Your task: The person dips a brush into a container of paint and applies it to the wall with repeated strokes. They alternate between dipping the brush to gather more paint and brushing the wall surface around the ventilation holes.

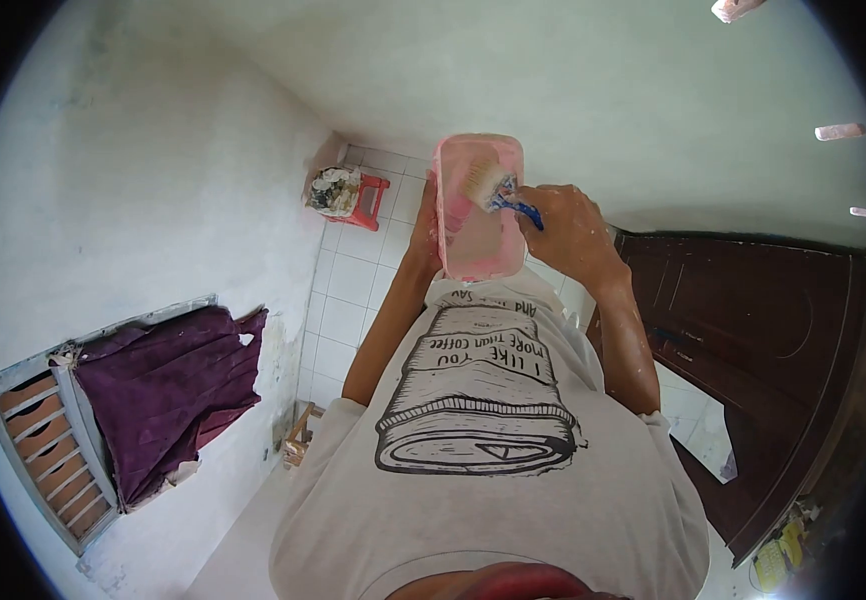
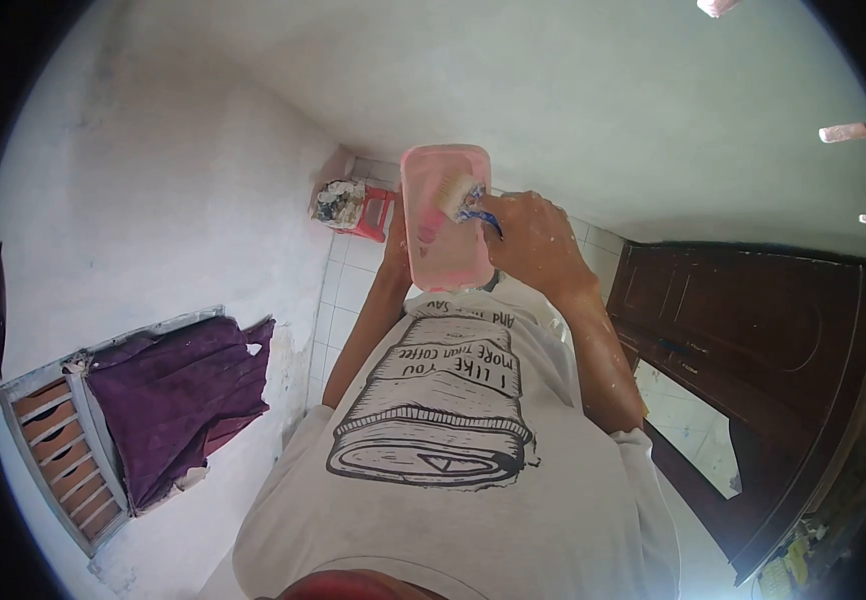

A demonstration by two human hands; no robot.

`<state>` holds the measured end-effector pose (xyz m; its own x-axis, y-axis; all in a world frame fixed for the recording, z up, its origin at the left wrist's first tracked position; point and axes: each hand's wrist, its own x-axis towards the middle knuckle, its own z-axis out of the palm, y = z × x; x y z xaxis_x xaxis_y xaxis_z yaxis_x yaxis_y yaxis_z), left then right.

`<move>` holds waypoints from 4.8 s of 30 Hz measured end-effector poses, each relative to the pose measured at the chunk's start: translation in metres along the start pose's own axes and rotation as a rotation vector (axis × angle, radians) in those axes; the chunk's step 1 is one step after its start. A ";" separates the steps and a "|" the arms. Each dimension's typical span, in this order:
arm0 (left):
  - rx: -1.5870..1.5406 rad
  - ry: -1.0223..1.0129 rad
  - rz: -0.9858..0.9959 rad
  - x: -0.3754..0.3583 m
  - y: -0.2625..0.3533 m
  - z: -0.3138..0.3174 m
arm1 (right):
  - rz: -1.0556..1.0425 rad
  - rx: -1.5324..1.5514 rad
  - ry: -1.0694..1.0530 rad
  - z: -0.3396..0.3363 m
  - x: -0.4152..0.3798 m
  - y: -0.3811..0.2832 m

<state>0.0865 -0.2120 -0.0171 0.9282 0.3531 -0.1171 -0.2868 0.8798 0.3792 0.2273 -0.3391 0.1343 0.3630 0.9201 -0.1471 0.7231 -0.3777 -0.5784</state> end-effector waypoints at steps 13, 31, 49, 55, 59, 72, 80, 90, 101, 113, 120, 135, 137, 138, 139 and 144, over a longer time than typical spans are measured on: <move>-0.033 0.101 0.013 -0.013 -0.008 0.010 | 0.024 -0.010 0.112 -0.009 -0.019 -0.002; -0.041 0.090 -0.023 -0.015 -0.015 0.005 | -0.033 0.021 0.226 -0.005 -0.028 0.003; -0.064 0.095 -0.043 -0.008 -0.011 0.000 | -0.017 -0.121 0.132 0.014 -0.010 -0.012; -0.084 0.078 -0.021 -0.007 -0.007 -0.002 | 0.023 -0.059 -0.173 -0.011 -0.017 -0.020; -0.084 -0.012 -0.080 -0.005 -0.007 -0.007 | -0.006 -0.074 0.145 0.018 -0.014 -0.008; -0.089 0.024 -0.016 0.006 -0.002 -0.018 | 0.082 0.729 0.023 0.003 -0.050 0.055; -0.019 -0.130 -0.063 0.041 -0.005 0.008 | 0.157 1.444 0.450 0.011 -0.065 0.099; -0.062 -0.215 -0.183 0.085 -0.036 0.049 | 0.045 1.812 0.780 -0.025 -0.076 0.124; -0.009 -0.122 -0.228 0.117 -0.066 0.022 | 0.102 0.456 1.037 -0.226 -0.084 0.194; -0.011 -0.127 -0.132 0.121 -0.083 0.031 | 0.130 -0.324 1.339 -0.321 -0.015 0.278; -0.134 -0.139 -0.138 0.104 -0.086 0.061 | 0.452 -0.102 0.961 -0.163 -0.008 0.365; -0.140 -0.040 -0.028 0.117 -0.116 0.033 | 0.006 -0.465 1.373 -0.369 -0.032 0.243; -0.020 -0.017 0.062 0.109 -0.117 0.030 | 0.054 -0.396 1.380 -0.313 -0.003 0.283; -0.010 -0.013 0.064 0.103 -0.116 0.029 | 0.172 -0.356 1.316 -0.279 0.012 0.310; 0.012 0.020 0.101 0.096 -0.115 0.031 | 0.152 -0.388 1.328 -0.242 0.026 0.343; -0.119 0.035 0.064 0.085 -0.112 0.048 | 0.382 -0.117 1.004 -0.111 0.022 0.395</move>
<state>0.2086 -0.2964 -0.0255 0.8990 0.4184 -0.1292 -0.3728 0.8861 0.2755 0.5863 -0.4795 -0.0083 0.8538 0.2546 0.4541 0.4924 -0.6780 -0.5457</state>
